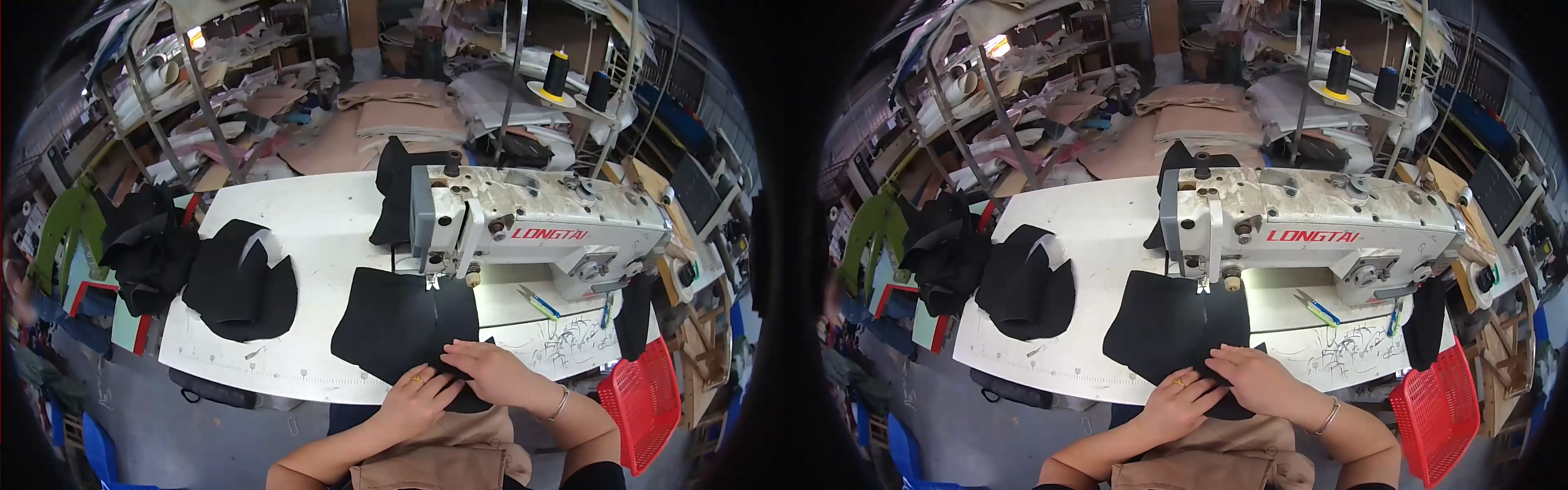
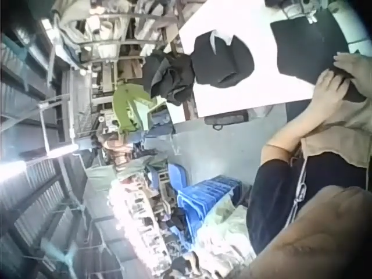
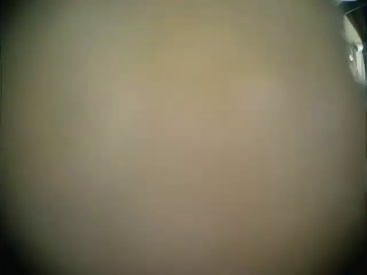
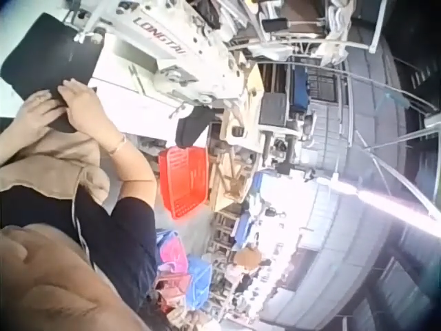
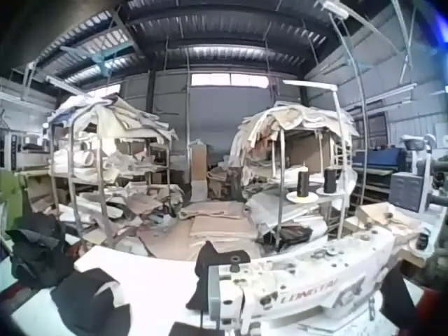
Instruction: Stitching together black fabric shoe upper components using an industrial sewing machine.
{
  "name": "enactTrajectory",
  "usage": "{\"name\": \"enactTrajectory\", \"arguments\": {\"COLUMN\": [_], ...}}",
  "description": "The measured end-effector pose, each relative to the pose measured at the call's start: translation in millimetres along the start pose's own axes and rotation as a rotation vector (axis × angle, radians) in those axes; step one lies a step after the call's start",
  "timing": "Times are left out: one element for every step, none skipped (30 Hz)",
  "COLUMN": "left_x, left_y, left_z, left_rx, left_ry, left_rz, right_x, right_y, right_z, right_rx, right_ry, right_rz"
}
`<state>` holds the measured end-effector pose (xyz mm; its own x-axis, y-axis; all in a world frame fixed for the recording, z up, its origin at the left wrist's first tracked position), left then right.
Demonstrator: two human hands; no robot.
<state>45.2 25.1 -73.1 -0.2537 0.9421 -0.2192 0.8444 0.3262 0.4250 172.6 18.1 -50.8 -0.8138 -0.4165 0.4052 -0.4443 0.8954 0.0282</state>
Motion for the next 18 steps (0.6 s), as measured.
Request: {"name": "enactTrajectory", "arguments": {"left_x": [1.5,2.1,2.4,2.1,1.8,1.4,1.3,1.7,1.0,1.1,0.7,2.2,4.5,6.0,6.8,7.8,8.3,8.9], "left_y": [2.3,3.6,4.4,5.1,5.8,6.6,7.4,7.8,7.9,8.3,8.2,8.3,8.2,8.1,8.3,8.5,8.6,8.3], "left_z": [-0.4,-0.4,-0.8,-1.5,-1.8,-1.2,-2.0,-2.7,-4.2,-5.0,-5.6,-4.2,-2.3,-1.4,-1.9,-3.3,-4.0,-3.3], "left_rx": [0.008,0.016,0.016,0.014,0.011,0.012,-0.015,-0.043,-0.044,-0.031,-0.018,-0.018,-0.017,-0.017,-0.017,-0.017,-0.018,-0.019], "left_ry": [-0.016,-0.031,-0.031,-0.026,-0.021,-0.023,-0.031,-0.040,-0.038,-0.044,-0.049,-0.051,-0.055,-0.058,-0.059,-0.037,-0.016,-0.016], "left_rz": [0.002,0.004,0.004,0.007,0.011,0.011,0.011,0.010,0.010,0.006,0.002,0.002,-0.004,-0.009,-0.010,-0.011,-0.013,-0.013], "right_x": [-0.5,-1.6,-3.6,-5.5,-7.4,-9.4,-10.6,-11.1,-9.4,-8.0,-6.2,-6.4,-6.7,-7.0,-7.9,-8.8,-9.9,-11.8], "right_y": [0.8,1.0,1.4,1.4,1.4,1.2,1.1,1.7,1.7,2.0,2.8,5.2,7.0,8.3,9.3,10.0,10.6,11.0], "right_z": [-1.1,-1.3,-2.0,-2.1,-1.1,0.8,2.0,1.6,-0.9,-2.7,-3.6,-3.3,-3.0,-2.9,-3.5,-4.0,-3.3,-2.8], "right_rx": [0.004,0.006,0.009,0.012,0.012,0.010,0.009,0.010,0.010,0.010,0.008,0.011,0.013,0.013,-0.002,-0.017,-0.017,-0.015], "right_ry": [0.026,0.028,0.039,0.049,0.050,0.061,0.072,0.074,0.064,0.055,0.053,0.051,0.049,0.049,0.046,0.044,0.043,0.039], "right_rz": [0.007,0.008,0.014,0.019,0.020,0.014,0.008,0.011,0.018,0.026,0.024,0.028,0.031,0.030,0.035,0.039,0.038,0.048]}}
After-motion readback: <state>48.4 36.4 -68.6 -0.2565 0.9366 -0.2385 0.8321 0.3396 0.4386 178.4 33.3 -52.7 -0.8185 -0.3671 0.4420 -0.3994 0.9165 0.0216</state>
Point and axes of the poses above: each hand's wrist, its own y-axis towards the middle knuckle, its own z-axis out of the palm, x = y × z, the point moved 6 cm from there along y, towards the middle knuckle, and after that the axes turned 7 degrees about x, right-handed, at the moved point
